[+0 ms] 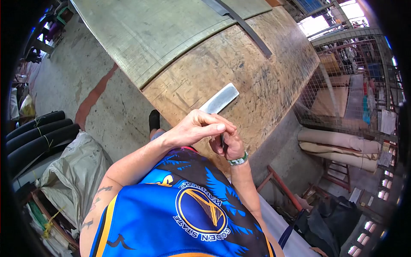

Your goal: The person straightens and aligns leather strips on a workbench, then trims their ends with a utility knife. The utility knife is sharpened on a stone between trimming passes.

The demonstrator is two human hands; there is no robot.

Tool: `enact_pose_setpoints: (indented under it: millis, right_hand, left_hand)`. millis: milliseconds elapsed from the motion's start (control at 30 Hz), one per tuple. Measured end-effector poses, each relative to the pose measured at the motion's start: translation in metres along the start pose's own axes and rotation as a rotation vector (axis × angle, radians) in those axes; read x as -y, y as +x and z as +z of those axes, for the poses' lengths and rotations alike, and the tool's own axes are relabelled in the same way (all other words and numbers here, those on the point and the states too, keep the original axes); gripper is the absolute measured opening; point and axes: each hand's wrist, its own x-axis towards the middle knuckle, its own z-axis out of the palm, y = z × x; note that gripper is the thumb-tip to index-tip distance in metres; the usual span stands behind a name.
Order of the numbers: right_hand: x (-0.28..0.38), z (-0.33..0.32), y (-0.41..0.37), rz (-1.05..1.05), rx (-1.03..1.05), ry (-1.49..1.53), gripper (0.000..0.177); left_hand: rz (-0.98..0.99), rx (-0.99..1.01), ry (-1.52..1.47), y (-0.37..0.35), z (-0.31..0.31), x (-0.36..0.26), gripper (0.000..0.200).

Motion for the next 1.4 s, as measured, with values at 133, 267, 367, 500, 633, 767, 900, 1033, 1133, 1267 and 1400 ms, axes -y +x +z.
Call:
enact_pose_setpoints:
  millis: [133,267,367,500,633,767,900,1033,1133,1267,1400]
  right_hand:
    - [-0.001,0.005,-0.002,0.028,-0.001,0.253,0.047]
    - [0.015,-0.024,0.007,0.124,-0.349,-0.476,0.027]
    - [-0.026,-0.075,0.020,-0.394,-0.410,-1.534,0.032]
    - [-0.063,-0.083,0.009,-0.267,-0.380,-1.775,0.043]
    - [-0.059,-0.083,0.025,-0.198,-0.451,-1.559,0.039]
    - [-0.063,-0.076,0.014,-0.129,-0.519,-1.627,0.040]
    - [-0.060,-0.075,0.021,-0.111,-0.521,-1.656,0.041]
    - [-0.054,-0.083,0.021,-0.135,-0.569,-1.734,0.040]
    - [-0.049,-0.082,0.034,-0.075,-0.583,-1.704,0.039]
    - [-0.057,-0.067,0.020,-0.071,-0.472,-1.722,0.038]
    - [-0.057,-0.084,0.037,-0.119,-0.585,-1.768,0.043]
  left_hand:
    - [0.098,-0.030,0.108,-0.002,-0.019,0.013,0.034]
    - [-0.042,-0.528,0.617,-0.004,-0.086,0.061,0.032]
    - [0.199,-0.778,1.178,-0.011,-0.131,0.093,0.017]
    - [0.341,-0.732,1.398,-0.013,-0.161,0.107,0.014]
    - [0.294,-0.759,1.519,-0.010,-0.152,0.109,0.014]
    - [0.348,-0.773,1.615,-0.006,-0.156,0.114,0.015]
    - [0.331,-0.770,1.652,-0.007,-0.153,0.111,0.016]
    - [0.347,-0.769,1.666,-0.003,-0.152,0.113,0.017]
    - [0.337,-0.785,1.692,-0.006,-0.152,0.115,0.017]
    - [0.373,-0.779,1.712,-0.001,-0.155,0.115,0.017]
    - [0.336,-0.781,1.694,-0.008,-0.150,0.117,0.018]
